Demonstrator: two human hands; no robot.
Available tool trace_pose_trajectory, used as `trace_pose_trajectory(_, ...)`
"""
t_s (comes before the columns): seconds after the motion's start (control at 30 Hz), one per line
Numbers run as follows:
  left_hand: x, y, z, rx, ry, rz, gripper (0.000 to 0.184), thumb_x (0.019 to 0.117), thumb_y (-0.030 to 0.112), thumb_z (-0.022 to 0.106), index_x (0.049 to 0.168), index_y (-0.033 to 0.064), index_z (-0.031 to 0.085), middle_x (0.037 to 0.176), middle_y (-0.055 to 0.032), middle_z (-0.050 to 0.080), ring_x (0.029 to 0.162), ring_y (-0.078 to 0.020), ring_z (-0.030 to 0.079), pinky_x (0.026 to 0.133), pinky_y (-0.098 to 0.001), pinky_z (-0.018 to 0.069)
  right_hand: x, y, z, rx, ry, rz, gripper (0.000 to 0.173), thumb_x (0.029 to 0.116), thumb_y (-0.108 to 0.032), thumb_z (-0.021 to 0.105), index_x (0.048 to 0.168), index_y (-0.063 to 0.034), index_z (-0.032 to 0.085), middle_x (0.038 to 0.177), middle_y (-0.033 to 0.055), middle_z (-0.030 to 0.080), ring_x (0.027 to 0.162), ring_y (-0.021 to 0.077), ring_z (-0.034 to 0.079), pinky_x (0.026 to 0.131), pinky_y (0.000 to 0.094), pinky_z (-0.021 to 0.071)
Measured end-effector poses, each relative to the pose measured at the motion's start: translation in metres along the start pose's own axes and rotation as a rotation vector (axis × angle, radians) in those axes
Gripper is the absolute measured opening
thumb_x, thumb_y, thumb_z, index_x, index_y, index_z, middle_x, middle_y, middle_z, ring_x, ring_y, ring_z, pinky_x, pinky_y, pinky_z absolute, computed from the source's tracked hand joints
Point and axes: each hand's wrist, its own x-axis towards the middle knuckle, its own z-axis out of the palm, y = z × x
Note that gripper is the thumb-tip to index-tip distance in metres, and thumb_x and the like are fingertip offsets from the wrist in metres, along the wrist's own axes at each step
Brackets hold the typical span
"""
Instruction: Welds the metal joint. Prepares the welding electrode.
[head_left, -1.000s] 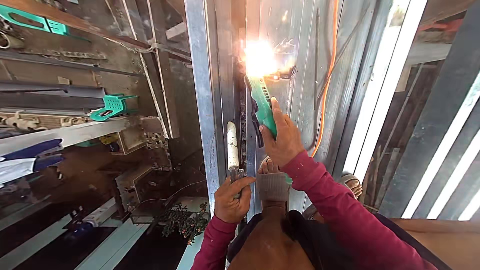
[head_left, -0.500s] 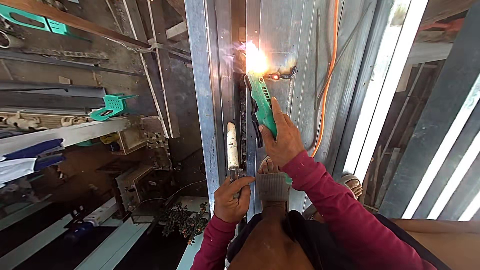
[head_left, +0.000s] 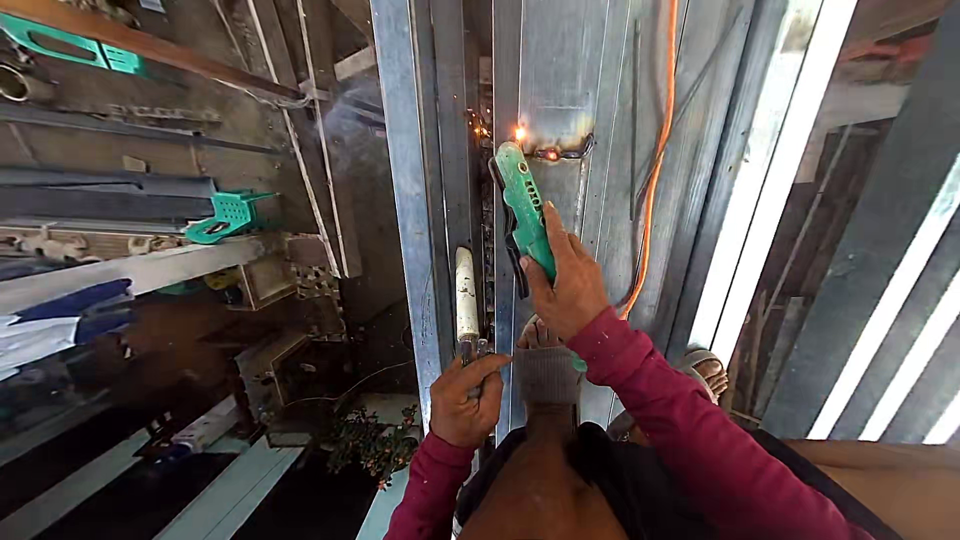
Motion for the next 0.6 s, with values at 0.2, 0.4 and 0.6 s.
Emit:
trace_pose_trajectory(0.2, -0.0017, -0.0013, -0.0001, 0.001, 0.003, 0.005, 0.021, 0.0943, 0.012, 0.058, 0.100, 0.0108, 0.079, 0.089, -0.0058, 0.075, 0.079, -0.0041, 0.068, 0.072, -0.0185, 0.0567, 0.0032, 0.0009, 0.0004, 0.010, 0.022, -0.005, 0.073, 0.1022, -0.026, 0.060, 0.164, -0.0129, 0.024, 0.122, 0.0204, 0.063, 0.085, 0.0313, 0.070, 0.066, 0.0497, 0.0591)
trace_pose_trajectory(0.4, -0.0015, -0.0019, -0.0004, 0.009, 0.003, 0.003, 0.022, 0.0946, 0.013, 0.058, 0.100, 0.0107, 0.078, 0.088, -0.0059, 0.074, 0.077, -0.0035, 0.067, 0.070, -0.0179, 0.0559, 0.0051, 0.0011, -0.0008, 0.021, 0.025, -0.004, 0.072, 0.1025, -0.026, 0.061, 0.164, -0.0138, 0.025, 0.121, 0.0198, 0.063, 0.086, 0.0313, 0.070, 0.067, 0.0501, 0.0593)
trace_pose_trajectory(0.6, -0.0013, -0.0021, -0.0001, -0.007, 0.005, 0.009, 0.021, 0.0948, 0.012, 0.058, 0.100, 0.0103, 0.078, 0.088, -0.0063, 0.074, 0.077, -0.0037, 0.067, 0.070, -0.0177, 0.0559, 0.0045, 0.0018, -0.0004, 0.016, 0.022, -0.004, 0.071, 0.1024, -0.025, 0.060, 0.164, -0.0135, 0.026, 0.121, 0.0190, 0.064, 0.085, 0.0307, 0.070, 0.067, 0.0497, 0.0591)
